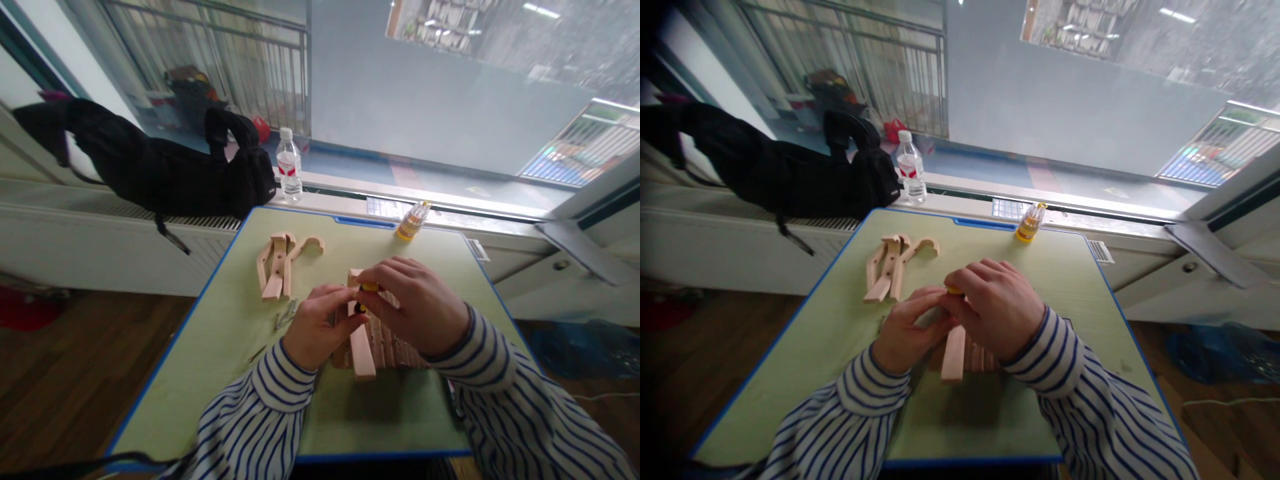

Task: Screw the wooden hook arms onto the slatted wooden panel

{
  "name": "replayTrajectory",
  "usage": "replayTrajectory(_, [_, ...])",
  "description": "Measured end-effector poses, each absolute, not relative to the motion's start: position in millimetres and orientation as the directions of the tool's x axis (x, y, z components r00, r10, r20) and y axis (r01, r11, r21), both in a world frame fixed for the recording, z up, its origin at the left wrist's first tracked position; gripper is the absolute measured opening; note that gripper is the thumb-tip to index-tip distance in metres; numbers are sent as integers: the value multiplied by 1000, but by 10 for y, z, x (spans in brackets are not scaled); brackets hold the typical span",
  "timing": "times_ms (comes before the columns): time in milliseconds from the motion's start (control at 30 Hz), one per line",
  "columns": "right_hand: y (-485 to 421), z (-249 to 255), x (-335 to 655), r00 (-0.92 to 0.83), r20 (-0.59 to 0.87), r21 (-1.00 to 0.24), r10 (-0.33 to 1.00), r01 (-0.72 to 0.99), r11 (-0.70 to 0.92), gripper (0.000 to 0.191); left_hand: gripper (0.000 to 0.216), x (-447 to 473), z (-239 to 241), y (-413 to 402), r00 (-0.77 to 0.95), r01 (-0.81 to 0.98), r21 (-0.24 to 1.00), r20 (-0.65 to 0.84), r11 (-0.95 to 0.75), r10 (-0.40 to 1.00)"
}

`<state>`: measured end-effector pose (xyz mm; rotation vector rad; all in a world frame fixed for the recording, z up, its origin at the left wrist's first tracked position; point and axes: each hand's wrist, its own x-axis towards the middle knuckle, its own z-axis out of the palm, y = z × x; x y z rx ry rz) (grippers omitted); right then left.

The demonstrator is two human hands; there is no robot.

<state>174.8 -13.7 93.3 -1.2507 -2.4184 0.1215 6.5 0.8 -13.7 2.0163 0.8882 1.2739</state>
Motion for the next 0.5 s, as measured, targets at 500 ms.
replayTrajectory(500, [-117,969,1818,-607,280,-318,743,672,669,20,15,59,-152,37,340,199,755,545,-625,767])
